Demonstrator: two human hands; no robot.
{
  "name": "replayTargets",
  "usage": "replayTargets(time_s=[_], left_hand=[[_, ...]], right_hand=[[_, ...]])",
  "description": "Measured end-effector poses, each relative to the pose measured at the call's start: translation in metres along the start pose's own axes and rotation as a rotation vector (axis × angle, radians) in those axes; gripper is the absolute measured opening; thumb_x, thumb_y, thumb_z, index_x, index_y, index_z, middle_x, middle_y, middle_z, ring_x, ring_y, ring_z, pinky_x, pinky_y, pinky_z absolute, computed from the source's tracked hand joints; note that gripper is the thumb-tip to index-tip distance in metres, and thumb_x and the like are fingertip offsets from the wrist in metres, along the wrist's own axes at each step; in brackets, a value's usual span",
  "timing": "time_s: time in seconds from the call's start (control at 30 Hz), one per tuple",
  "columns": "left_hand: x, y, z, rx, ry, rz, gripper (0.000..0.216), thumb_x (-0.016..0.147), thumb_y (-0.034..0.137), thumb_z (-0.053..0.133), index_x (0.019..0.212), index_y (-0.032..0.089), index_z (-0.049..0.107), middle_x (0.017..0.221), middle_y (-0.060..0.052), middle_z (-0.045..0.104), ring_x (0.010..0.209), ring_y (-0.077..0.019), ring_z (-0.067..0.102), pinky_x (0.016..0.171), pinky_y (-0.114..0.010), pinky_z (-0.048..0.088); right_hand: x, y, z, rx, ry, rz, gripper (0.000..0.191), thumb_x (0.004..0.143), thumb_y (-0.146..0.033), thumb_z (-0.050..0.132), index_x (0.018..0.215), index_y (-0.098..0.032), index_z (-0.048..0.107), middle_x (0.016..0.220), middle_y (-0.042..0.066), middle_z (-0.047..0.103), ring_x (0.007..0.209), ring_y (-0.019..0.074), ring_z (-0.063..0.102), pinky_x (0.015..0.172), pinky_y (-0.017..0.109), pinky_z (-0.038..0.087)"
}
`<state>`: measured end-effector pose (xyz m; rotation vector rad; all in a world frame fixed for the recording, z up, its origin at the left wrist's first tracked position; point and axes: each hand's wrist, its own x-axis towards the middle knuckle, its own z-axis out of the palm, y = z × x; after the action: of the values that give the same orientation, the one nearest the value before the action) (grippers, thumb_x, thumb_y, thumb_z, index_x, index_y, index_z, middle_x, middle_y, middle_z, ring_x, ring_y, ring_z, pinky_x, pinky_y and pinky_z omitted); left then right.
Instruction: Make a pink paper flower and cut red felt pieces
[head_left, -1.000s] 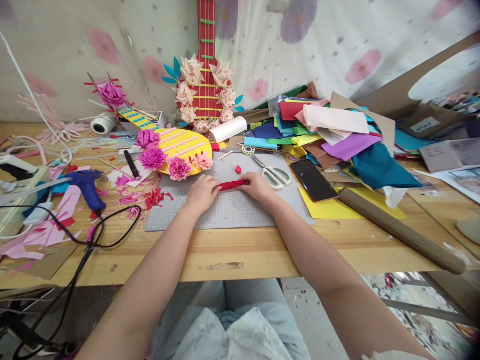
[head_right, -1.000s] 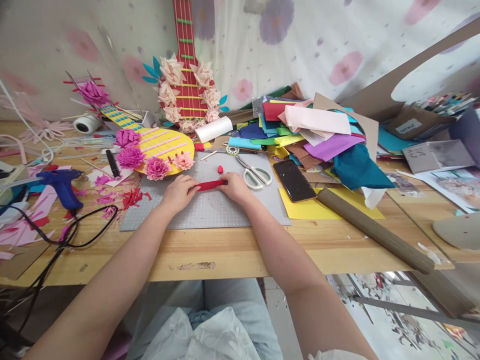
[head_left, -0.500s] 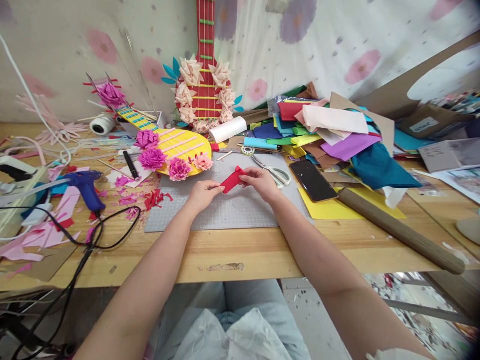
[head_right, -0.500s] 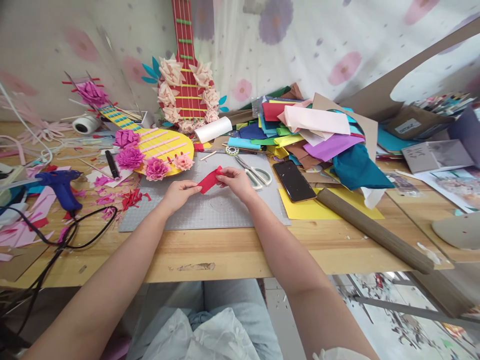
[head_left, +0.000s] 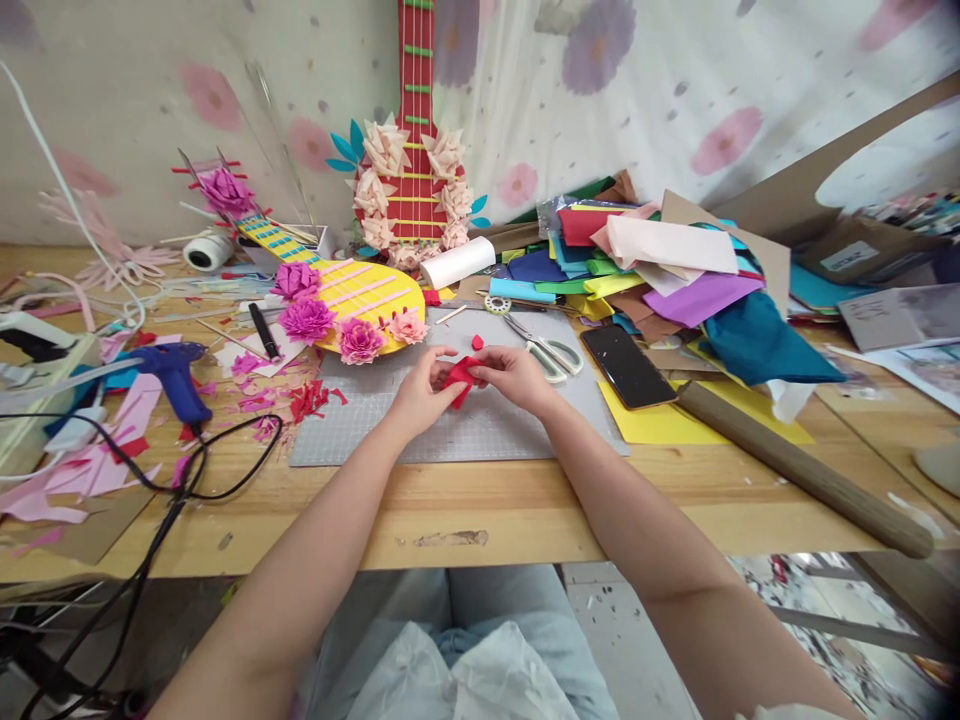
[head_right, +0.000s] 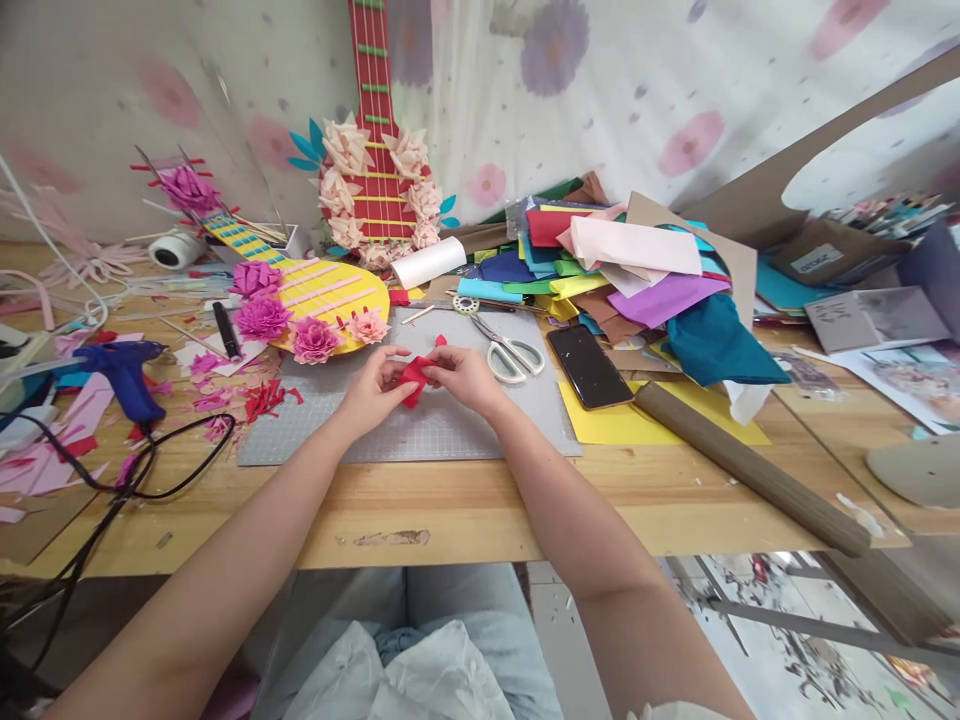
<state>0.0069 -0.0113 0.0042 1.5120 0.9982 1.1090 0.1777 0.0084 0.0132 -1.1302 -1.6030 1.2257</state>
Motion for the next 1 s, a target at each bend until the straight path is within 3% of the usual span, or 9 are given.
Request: replayTargets(time_s=[0.07, 0.23, 0.43, 0.67, 0.8, 1.0], left_hand=[[-0.001, -0.003, 0.002, 0.032, 0.001, -0.013, 0.042, 0.070, 0.019, 0.061, 0.111, 0.020, 0.048, 0.083, -0.002, 0.065, 0.069, -0.0130, 0.060, 0.065, -0.027, 0.046], [0.003, -0.007, -0.001, 0.046, -0.095, -0.073, 0.022, 0.068, 0.015, 0.060, 0.090, 0.016, 0.060, 0.075, -0.001, 0.063, 0.065, -0.0117, 0.057, 0.061, -0.024, 0.043], [0.003, -0.009, -0.004, 0.081, -0.139, -0.152, 0.034, 0.065, 0.016, 0.065, 0.099, 0.014, 0.065, 0.072, -0.003, 0.064, 0.060, -0.0117, 0.054, 0.057, -0.024, 0.042], [0.001, -0.005, -0.005, -0.076, -0.198, -0.184, 0.044, 0.064, 0.018, 0.067, 0.108, 0.017, 0.064, 0.096, -0.007, 0.067, 0.063, -0.0109, 0.057, 0.058, -0.024, 0.044], [0.001, -0.007, -0.006, -0.093, -0.201, -0.146, 0.045, 0.062, 0.016, 0.068, 0.107, 0.020, 0.067, 0.132, -0.010, 0.051, 0.075, -0.0125, 0.059, 0.062, -0.024, 0.046], [0.001, -0.004, -0.004, -0.113, -0.173, -0.193, 0.050, 0.059, 0.013, 0.070, 0.108, 0.023, 0.067, 0.135, -0.008, 0.049, 0.075, -0.0112, 0.058, 0.061, -0.023, 0.046]], right_hand=[[0.002, 0.003, -0.001, 0.010, 0.025, 0.037, 0.019, 0.066, -0.031, 0.066, 0.076, -0.015, 0.064, 0.061, -0.001, 0.062, 0.054, 0.0105, 0.056, 0.058, 0.025, 0.046], [0.003, 0.005, -0.002, 0.019, 0.012, 0.107, 0.017, 0.064, -0.027, 0.068, 0.074, -0.014, 0.063, 0.062, 0.000, 0.063, 0.054, 0.0100, 0.056, 0.058, 0.025, 0.046], [0.000, 0.000, -0.003, 0.028, 0.005, 0.154, 0.029, 0.064, -0.022, 0.070, 0.089, -0.017, 0.055, 0.055, -0.005, 0.059, 0.051, 0.0100, 0.056, 0.055, 0.024, 0.046], [-0.005, -0.011, -0.006, 0.133, -0.059, 0.259, 0.040, 0.065, -0.016, 0.067, 0.099, -0.019, 0.045, 0.057, -0.006, 0.062, 0.048, 0.0095, 0.058, 0.054, 0.023, 0.047], [-0.004, -0.009, -0.005, 0.150, -0.059, 0.238, 0.040, 0.065, -0.015, 0.066, 0.097, -0.020, 0.044, 0.055, -0.008, 0.061, 0.047, 0.0093, 0.057, 0.054, 0.023, 0.047], [-0.004, -0.011, -0.001, 0.103, -0.052, 0.220, 0.039, 0.066, -0.018, 0.066, 0.097, -0.021, 0.043, 0.056, -0.008, 0.060, 0.050, 0.0098, 0.057, 0.057, 0.024, 0.048]])
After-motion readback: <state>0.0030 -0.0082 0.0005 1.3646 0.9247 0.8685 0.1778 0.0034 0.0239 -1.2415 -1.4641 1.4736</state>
